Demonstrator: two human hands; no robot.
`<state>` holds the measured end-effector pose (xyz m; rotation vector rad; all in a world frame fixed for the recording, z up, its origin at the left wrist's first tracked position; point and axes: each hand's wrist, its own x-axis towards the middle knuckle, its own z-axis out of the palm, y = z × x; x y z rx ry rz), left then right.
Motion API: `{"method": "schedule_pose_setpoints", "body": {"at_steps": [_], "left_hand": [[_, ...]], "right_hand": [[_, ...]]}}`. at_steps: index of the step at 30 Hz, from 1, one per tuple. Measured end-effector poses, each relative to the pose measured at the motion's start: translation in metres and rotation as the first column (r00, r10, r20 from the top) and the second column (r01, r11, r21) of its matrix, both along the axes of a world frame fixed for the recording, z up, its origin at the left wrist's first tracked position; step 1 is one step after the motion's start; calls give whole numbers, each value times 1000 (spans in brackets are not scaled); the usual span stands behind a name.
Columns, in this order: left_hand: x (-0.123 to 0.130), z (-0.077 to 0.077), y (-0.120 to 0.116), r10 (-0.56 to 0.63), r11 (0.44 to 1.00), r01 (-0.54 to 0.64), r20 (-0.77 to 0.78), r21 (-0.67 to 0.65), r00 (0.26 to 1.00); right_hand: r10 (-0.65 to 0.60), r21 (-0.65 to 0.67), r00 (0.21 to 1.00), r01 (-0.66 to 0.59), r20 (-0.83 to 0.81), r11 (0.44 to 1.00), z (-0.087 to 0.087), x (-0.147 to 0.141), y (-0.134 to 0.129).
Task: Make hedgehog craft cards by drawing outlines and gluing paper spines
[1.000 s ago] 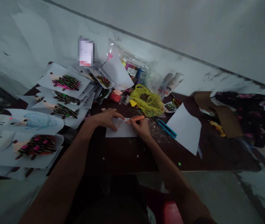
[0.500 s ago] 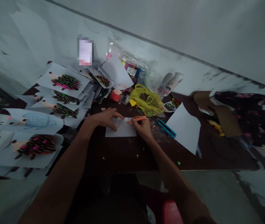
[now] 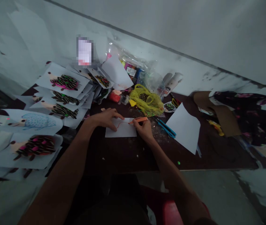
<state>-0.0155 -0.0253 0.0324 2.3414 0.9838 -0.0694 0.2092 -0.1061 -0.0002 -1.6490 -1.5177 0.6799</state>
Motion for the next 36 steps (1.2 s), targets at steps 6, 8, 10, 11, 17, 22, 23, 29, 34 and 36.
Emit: {"method": "schedule_pose_setpoints", "body": {"at_steps": [6, 8, 10, 11, 17, 22, 23, 29, 34, 36], "left_hand": [[1, 3, 0, -24, 1000, 25, -58, 14, 998], [0, 3, 0, -30, 999, 31, -58, 15, 998], [0, 3, 0, -27, 1000, 28, -53, 10, 998], [0, 2, 0, -24, 1000, 25, -52, 9, 998], [1, 2, 0, -20, 1000, 21, -46, 13, 999], [1, 3, 0, -18, 1000, 19, -62, 14, 998], [1, 3, 0, -18, 1000, 19, -61, 16, 998], [1, 2, 0, -28, 1000, 28, -68, 12, 997], [1, 5, 0, -39, 999, 40, -65, 13, 997], [1, 6, 0, -45, 999, 45, -70, 8, 997]], "right_hand": [[-17, -4, 1000, 17, 12, 1000, 4, 0, -4], [-19, -5, 1000, 19, 10, 1000, 5, 0, -6], [-17, -2, 1000, 17, 8, 1000, 6, 0, -6], [-15, 1, 1000, 15, 5, 1000, 7, 1, -7], [-7, -4, 1000, 7, 5, 1000, 8, 3, -9], [-1, -14, 999, 0, -33, 1000, 9, 4, -13], [0, -13, 999, -1, -38, 1000, 9, 4, -14], [-8, -24, 1000, 8, -30, 1000, 10, 4, -18], [-19, -39, 1000, 19, -14, 999, 13, 5, -21], [-23, -39, 1000, 23, -5, 999, 14, 4, -22]]}}
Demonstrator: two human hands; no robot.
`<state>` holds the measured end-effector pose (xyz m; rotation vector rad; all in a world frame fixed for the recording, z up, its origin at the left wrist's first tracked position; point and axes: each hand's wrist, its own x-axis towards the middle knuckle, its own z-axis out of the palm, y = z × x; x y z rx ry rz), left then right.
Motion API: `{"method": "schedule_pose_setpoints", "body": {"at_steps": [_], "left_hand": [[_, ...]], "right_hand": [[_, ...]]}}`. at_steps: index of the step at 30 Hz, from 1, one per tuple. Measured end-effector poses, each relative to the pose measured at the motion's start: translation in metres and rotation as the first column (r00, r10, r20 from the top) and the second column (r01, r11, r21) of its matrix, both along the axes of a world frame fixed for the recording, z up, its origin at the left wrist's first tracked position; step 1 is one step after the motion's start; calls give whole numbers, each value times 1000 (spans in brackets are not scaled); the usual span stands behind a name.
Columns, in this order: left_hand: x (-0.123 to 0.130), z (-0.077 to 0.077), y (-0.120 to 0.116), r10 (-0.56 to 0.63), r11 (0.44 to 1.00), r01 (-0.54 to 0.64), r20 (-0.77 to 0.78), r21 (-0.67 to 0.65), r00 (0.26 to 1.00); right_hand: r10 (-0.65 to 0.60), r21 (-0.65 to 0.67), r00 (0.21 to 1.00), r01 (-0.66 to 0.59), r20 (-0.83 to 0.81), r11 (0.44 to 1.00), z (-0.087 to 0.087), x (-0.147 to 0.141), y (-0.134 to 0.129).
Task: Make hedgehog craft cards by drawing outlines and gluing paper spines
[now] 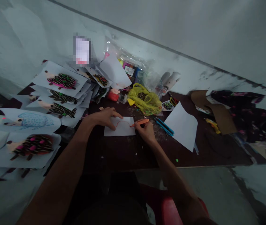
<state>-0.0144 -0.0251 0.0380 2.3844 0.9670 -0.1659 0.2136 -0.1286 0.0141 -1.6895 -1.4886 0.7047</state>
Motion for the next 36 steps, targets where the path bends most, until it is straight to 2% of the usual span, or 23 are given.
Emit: {"method": "schedule_pose_setpoints", "body": {"at_steps": [9, 23, 36], "left_hand": [[1, -5, 0, 20, 1000, -20, 6, 14, 1000], [1, 0, -2, 18, 1000, -17, 8, -2, 1000], [0, -3, 0, 5, 1000, -6, 25, 20, 1000]], "right_hand": [[-7, -25, 1000, 7, 20, 1000, 1, 2, -4], [16, -22, 1000, -15, 21, 1000, 2, 3, -5], [9, -12, 1000, -9, 13, 1000, 3, 4, -6]]}}
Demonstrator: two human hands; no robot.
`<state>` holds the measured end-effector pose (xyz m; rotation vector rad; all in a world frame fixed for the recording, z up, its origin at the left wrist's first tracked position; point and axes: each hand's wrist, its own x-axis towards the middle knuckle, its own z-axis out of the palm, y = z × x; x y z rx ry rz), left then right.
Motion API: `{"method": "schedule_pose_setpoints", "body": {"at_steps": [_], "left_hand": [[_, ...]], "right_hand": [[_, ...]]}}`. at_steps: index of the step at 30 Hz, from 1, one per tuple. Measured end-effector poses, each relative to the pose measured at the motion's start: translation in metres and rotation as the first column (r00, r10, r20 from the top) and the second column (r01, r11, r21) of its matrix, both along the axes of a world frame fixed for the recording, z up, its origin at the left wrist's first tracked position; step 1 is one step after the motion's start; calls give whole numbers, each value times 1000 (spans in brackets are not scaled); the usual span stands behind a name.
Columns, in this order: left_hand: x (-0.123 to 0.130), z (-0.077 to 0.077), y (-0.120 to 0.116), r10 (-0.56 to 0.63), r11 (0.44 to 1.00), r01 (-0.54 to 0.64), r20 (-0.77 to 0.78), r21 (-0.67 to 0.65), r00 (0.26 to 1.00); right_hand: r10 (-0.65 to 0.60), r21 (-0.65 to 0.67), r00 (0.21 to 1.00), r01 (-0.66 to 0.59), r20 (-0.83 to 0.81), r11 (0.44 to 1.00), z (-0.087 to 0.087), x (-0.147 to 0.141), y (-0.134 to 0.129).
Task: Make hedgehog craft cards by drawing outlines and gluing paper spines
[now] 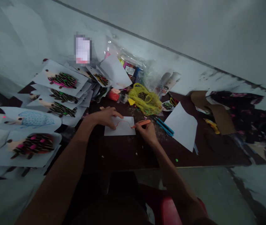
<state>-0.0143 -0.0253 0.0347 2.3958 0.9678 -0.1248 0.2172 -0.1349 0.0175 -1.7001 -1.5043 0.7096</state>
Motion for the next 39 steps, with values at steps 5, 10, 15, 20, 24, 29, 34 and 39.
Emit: {"method": "schedule_pose_setpoints", "body": {"at_steps": [5, 10, 15, 20, 24, 29, 34, 39], "left_hand": [[0, 3, -1, -5, 1000, 5, -10, -17, 1000], [0, 1, 0, 9, 1000, -9, -9, -9, 1000], [0, 1, 0, -6, 1000, 6, -4, 6, 1000], [-2, 0, 1, -7, 1000, 7, 11, -3, 1000], [-8, -1, 4, -32, 999, 34, 42, -35, 999], [-17, -1, 7, -51, 998, 53, 46, -43, 998], [-21, -4, 13, -72, 996, 77, 88, -55, 994], [-21, -7, 14, -69, 994, 78, 128, -71, 989]], "right_hand": [[-3, -17, 1000, 3, 4, 1000, 2, 0, -2], [-4, -14, 1000, 4, 6, 1000, 2, 1, -2], [-2, -29, 1000, 2, -4, 1000, 2, 3, -1], [-34, -1, 999, 34, 10, 999, 9, 1, -4], [11, 22, 998, -10, -58, 1000, 13, -11, -6], [142, 43, 981, -137, -132, 990, 9, -32, -1], [266, 50, 956, -262, -123, 964, 5, -48, 7], [359, 88, 926, -351, -114, 932, 2, -57, 15]]}}
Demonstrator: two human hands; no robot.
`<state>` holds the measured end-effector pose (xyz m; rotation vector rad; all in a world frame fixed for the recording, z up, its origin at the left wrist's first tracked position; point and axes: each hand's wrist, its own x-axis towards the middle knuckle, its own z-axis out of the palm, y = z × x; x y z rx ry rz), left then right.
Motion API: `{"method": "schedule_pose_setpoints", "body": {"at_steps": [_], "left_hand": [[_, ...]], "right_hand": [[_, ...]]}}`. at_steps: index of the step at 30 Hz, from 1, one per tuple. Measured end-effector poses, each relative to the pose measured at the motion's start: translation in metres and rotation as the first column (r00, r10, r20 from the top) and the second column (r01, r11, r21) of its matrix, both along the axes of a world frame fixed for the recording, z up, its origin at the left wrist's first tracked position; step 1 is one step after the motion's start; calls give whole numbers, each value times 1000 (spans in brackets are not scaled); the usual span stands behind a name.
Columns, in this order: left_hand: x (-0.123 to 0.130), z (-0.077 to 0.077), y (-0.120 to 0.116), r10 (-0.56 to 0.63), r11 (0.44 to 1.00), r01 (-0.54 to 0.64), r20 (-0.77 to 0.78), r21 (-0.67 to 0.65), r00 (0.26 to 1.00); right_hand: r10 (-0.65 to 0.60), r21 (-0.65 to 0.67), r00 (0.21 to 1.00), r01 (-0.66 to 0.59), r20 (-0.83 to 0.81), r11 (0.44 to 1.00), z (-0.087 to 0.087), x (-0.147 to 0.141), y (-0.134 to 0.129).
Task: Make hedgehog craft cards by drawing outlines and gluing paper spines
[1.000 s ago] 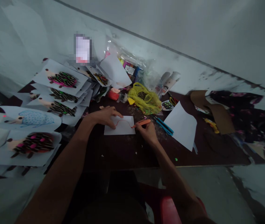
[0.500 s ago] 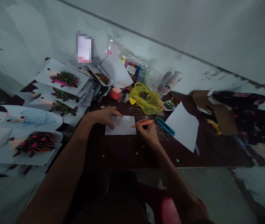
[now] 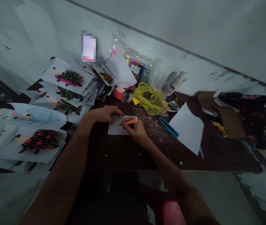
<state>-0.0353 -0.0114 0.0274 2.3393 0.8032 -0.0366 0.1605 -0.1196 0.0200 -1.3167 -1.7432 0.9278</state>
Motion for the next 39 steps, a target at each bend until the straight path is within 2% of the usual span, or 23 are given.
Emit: {"method": "schedule_pose_setpoints", "body": {"at_steps": [6, 16, 29, 39], "left_hand": [[1, 1, 0, 14, 1000, -13, -17, 18, 1000], [1, -5, 2, 2, 999, -4, 24, 48, 1000], [0, -8, 2, 21, 1000, -22, 70, 12, 997], [-2, -6, -2, -9, 998, 3, 92, 61, 996]], "right_hand": [[50, -24, 999, -50, 10, 998, -6, -8, 5], [72, 37, 997, -73, 18, 997, -12, -9, 9], [70, 26, 997, -71, 17, 997, -13, -8, 10], [65, 29, 998, -65, 3, 997, -17, -6, 11]]}}
